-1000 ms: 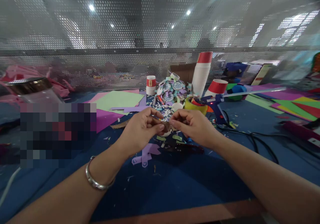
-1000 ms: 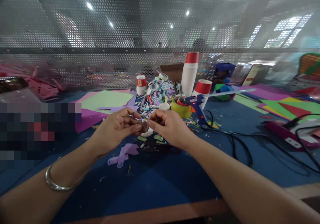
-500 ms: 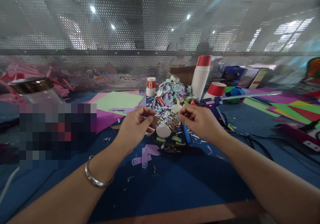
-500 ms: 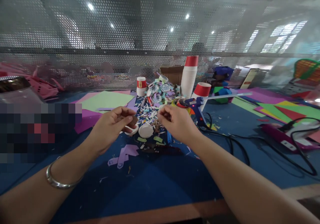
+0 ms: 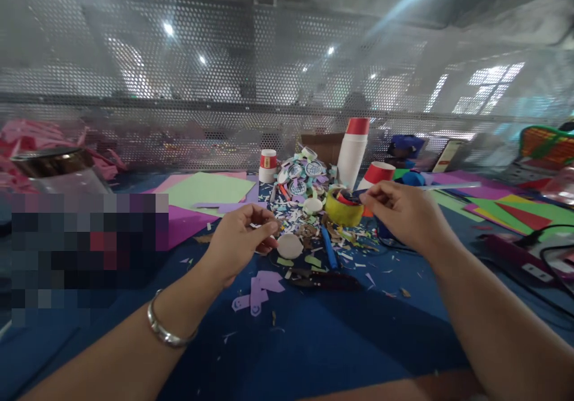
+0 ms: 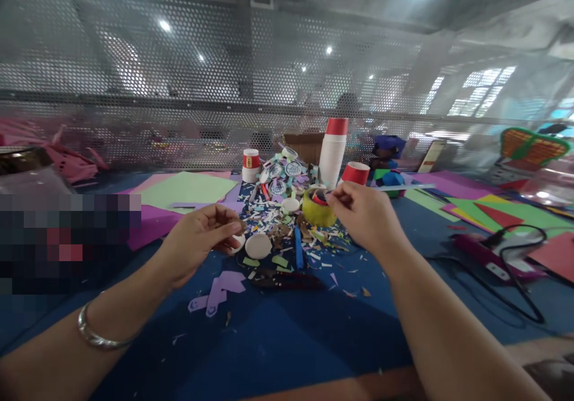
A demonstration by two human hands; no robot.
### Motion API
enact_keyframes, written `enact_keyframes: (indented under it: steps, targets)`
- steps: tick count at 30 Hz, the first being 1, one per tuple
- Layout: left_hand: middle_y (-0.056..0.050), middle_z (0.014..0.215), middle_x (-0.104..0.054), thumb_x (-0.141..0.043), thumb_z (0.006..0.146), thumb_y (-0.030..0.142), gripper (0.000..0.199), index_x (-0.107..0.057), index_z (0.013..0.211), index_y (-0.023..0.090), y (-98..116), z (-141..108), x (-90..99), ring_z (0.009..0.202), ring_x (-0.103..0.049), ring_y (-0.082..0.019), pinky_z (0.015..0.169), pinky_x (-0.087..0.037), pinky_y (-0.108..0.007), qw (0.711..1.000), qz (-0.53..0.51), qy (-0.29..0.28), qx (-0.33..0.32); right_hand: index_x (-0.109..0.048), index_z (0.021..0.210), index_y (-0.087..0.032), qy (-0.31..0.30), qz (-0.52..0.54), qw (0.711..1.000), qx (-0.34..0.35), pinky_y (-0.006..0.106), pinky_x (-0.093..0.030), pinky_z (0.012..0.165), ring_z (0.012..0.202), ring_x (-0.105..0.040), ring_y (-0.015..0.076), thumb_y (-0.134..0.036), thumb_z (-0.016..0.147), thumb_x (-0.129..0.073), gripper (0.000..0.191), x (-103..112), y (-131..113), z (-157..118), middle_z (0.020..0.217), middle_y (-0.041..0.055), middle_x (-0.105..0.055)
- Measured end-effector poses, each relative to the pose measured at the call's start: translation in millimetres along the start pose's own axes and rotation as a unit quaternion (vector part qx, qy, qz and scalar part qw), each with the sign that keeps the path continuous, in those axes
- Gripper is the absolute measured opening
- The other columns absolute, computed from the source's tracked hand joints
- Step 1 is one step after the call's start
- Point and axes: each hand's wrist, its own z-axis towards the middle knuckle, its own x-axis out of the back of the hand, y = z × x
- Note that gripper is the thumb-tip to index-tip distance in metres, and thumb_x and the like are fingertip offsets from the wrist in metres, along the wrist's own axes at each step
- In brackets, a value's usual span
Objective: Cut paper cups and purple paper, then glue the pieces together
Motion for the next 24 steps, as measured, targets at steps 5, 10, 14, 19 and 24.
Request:
enact_keyframes:
  steps: [5, 10, 14, 19, 24]
  targets:
    - [-0.004, 0.078, -0.063, -0.073, 0.074, 0.033, 0.021, -0.061, 0.084, 0.019, -0.9, -0.9, 0.1, 0.06, -0.058, -0.013, 0.057, -0.048, -0.029, 1.0, -0.006, -0.003, -0.02, -0.063, 0.071, -0.022, -0.096, -0.12, 0.985, -0.082, 0.03, -0.039, 0.056, 0.06, -0.058, 0.0188, -0.044, 0.082, -0.058, 0.025, 6.5, 19.7, -1.3, 0.069, 0.0032, -0.067]
    - [-0.002, 0.072, -0.06, -0.073, 0.073, 0.029, 0.017, -0.061, 0.078, 0.019, 2.7, -3.2, -2.0, 0.055, -0.047, -0.01, 0.054, -0.041, -0.027, 1.0, -0.021, 0.005, -0.02, -0.063, 0.065, -0.023, -0.105, -0.179, 0.971, -0.117, 0.033, -0.036, 0.054, 0.059, -0.057, 0.0225, -0.048, 0.078, -0.062, 0.028, 13.1, 21.0, -0.9, 0.065, 0.005, -0.066]
    - [-0.002, 0.071, -0.062, -0.072, 0.074, 0.028, 0.015, -0.061, 0.078, 0.019, 0.5, -4.2, -3.9, 0.059, -0.049, -0.012, 0.055, -0.04, -0.027, 0.999, -0.033, -0.004, -0.02, -0.061, 0.062, -0.024, -0.115, -0.216, 0.959, -0.146, 0.035, -0.035, 0.053, 0.058, -0.059, 0.0247, -0.057, 0.076, -0.062, 0.036, 14.7, 33.3, 0.8, 0.063, 0.007, -0.066]
    - [-0.003, 0.075, -0.064, -0.073, 0.073, 0.031, 0.018, -0.062, 0.082, 0.019, -6.9, -2.7, -3.6, 0.06, -0.052, -0.013, 0.056, -0.04, -0.029, 0.998, -0.059, -0.02, -0.007, -0.061, 0.059, -0.021, -0.118, -0.12, 0.978, -0.12, 0.036, -0.04, 0.058, 0.059, -0.061, 0.0256, -0.052, 0.073, -0.069, 0.035, 4.7, 48.3, 6.1, 0.064, 0.0097, -0.068]
    - [-0.002, 0.078, -0.062, -0.071, 0.075, 0.03, 0.02, -0.062, 0.09, 0.02, -6.0, -3.3, -3.6, 0.064, -0.058, -0.013, 0.062, -0.045, -0.03, 0.998, -0.063, -0.03, 0.008, -0.058, 0.053, -0.021, -0.139, -0.068, 0.98, -0.123, 0.034, -0.04, 0.056, 0.055, -0.059, 0.024, -0.037, 0.076, -0.071, 0.031, -2.4, 37.0, 8.4, 0.056, 0.0077, -0.063]
